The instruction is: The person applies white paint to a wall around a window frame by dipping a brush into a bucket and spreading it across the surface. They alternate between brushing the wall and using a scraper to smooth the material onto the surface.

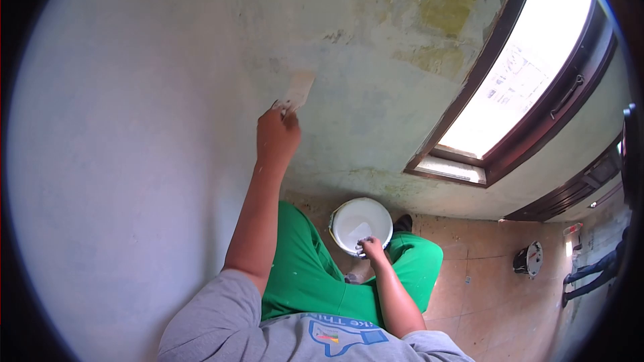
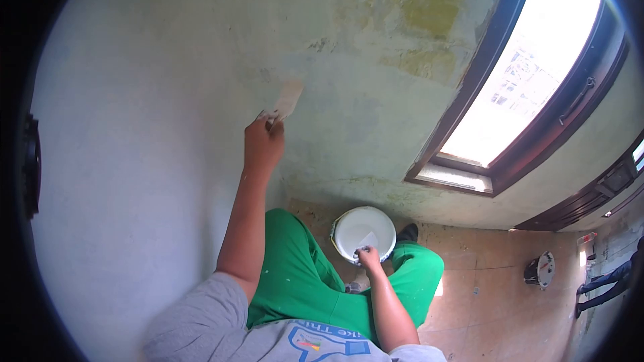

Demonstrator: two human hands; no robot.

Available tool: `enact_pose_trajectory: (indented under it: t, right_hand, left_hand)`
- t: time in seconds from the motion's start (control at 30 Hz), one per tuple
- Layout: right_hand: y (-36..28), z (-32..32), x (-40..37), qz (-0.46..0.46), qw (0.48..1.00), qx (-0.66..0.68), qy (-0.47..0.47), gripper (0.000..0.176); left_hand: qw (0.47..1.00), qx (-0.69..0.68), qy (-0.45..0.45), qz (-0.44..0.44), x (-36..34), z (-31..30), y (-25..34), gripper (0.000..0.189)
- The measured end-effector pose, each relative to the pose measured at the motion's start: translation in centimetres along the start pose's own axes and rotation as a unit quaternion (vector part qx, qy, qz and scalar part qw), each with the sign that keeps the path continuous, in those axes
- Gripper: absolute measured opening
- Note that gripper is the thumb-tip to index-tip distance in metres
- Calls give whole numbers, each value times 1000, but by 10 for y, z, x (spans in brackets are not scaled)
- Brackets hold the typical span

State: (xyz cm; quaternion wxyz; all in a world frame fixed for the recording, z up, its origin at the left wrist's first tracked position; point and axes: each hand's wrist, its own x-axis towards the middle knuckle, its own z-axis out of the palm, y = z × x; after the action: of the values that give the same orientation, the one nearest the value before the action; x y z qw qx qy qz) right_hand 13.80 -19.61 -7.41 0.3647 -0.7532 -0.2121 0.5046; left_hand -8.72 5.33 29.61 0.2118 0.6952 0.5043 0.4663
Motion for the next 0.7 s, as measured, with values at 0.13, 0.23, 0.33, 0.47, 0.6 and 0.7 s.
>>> enact_pose_trajectory:
  t: [0.13, 0.23, 0.33, 0.47, 0.6, 0.7]
  right_hand:
    - [-7, -1, -4, 0, 1000, -8, 7, 20]
    - [-3, 4, -7, 14, 1000, -10, -4, 20]
    - [2, 4, 2, -13, 1000, -25, 4, 21]
    - [2, 2, 4, 2, 1000, 8, 12, 24]
    - [-18, 3, -18, 14, 1000, 15, -4, 22]
    - [-12, 2, -12, 1, 1000, 25, -7, 21]
  left_hand:
    - [1000, -16, 15, 12, -3, -5, 7, 24]
    - [1000, 18, 3, 1, 8, 12, -7, 23]
    - [999, -28, 19, 26, -1, 4, -10, 22]
    - [998, -29, 60, 20, -5, -12, -8, 21]
    - [973, -100, 176, 115, 27, -1, -19, 18]
    - [971, -83, 180, 136, 44, 17, -46, 15]
